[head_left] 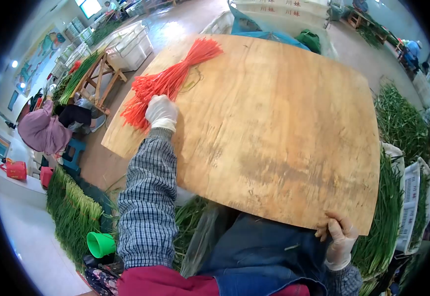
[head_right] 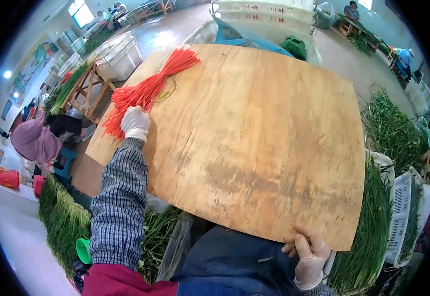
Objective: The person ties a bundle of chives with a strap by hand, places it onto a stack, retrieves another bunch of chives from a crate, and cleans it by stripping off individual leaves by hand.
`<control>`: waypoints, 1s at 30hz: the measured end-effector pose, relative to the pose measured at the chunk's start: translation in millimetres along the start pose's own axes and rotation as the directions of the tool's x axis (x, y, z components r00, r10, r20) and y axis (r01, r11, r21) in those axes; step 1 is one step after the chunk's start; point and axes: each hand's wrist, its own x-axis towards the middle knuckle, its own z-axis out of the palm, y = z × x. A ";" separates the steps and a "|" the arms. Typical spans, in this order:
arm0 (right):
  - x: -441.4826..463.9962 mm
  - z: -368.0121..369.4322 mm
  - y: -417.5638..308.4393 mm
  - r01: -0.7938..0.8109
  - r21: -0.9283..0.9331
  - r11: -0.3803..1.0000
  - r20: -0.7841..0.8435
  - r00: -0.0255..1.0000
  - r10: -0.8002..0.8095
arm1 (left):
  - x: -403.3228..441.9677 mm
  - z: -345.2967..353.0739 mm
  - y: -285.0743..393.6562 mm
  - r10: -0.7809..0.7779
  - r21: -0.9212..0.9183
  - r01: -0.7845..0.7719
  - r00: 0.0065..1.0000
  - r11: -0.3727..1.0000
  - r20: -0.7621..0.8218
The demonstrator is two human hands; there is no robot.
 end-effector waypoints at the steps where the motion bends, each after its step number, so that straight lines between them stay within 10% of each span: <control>1: 8.7 4.0 -9.7 -0.021 0.005 1.000 0.023 1.000 0.021 | 1.5 -2.6 -1.9 -0.017 -0.043 0.018 1.000 0.999 0.018; 6: 75.5 62.9 -62.3 0.098 -0.209 0.973 0.236 0.971 -0.047 | -0.8 -10.5 -4.0 -0.039 -0.136 0.041 0.999 0.990 0.021; 14: 162.1 193.5 -75.9 0.079 -0.062 0.995 0.563 0.826 -0.030 | -8.4 -20.9 -14.3 0.041 -0.333 -0.074 0.993 0.940 -0.107; 28: 224.8 348.8 -29.2 -0.226 0.086 0.970 0.554 0.821 0.142 | -45.4 -76.3 5.7 0.374 -0.656 -0.276 0.927 0.702 0.011; 30: 224.4 339.7 -36.7 -0.250 0.037 0.968 0.551 0.813 0.189 | -14.0 -67.8 -16.1 0.356 -0.604 -0.401 0.913 0.689 -0.200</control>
